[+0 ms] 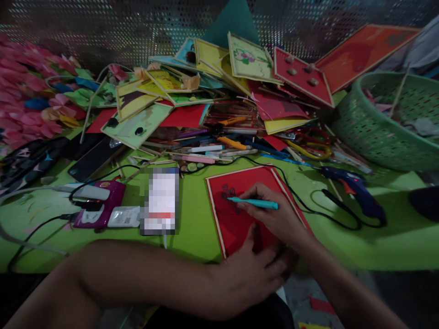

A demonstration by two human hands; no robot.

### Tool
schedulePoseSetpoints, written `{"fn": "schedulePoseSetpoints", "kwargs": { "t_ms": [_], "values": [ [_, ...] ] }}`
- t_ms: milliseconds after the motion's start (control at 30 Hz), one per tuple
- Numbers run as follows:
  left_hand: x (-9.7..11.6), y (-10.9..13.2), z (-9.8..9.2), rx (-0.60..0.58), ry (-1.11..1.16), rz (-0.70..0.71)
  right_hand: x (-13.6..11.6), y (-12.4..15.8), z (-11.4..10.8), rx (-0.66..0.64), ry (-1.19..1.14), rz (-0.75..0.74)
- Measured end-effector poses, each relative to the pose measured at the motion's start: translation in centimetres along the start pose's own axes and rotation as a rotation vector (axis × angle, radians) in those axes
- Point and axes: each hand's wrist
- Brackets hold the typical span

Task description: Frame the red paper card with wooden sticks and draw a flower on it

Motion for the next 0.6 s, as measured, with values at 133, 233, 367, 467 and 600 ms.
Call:
{"fn": "schedulePoseSetpoints", "kwargs": {
  "t_ms": [133, 233, 367, 467, 600],
  "values": [
    [-0.2, -0.08, -0.25, -0.012, -0.009, 0.009, 0.0, 0.05, -0.13, 0.007, -0.001, -0.009],
    [-0.2, -0.06, -0.21, -0.018, -0.006, 0.014, 0.1, 0.1, -0.24, 0.0, -0.006, -0.007],
    [-0.06, -0.01, 0.07, -0.014, 0.002, 0.014, 0.44, 0.15, -0.38, -0.011, -0.005, 0.004],
    [-0.05, 0.02, 0.08, -0.024, -0.006, 0.017, 0.59, 0.17, -0.49, -0.009, -0.026, 0.006],
    [-0.04, 0.08, 0.09, -0.004, -0.005, 0.005, 0.61, 0.21, -0.64, -0.007, -0.023, 0.006]
  ]
}}
Point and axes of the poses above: each hand's wrist, its own y-axis away from the middle knuckle, its own z-axis out of the palm, x = y × z, and after that the axes turned 4 degrees about -x, right-handed
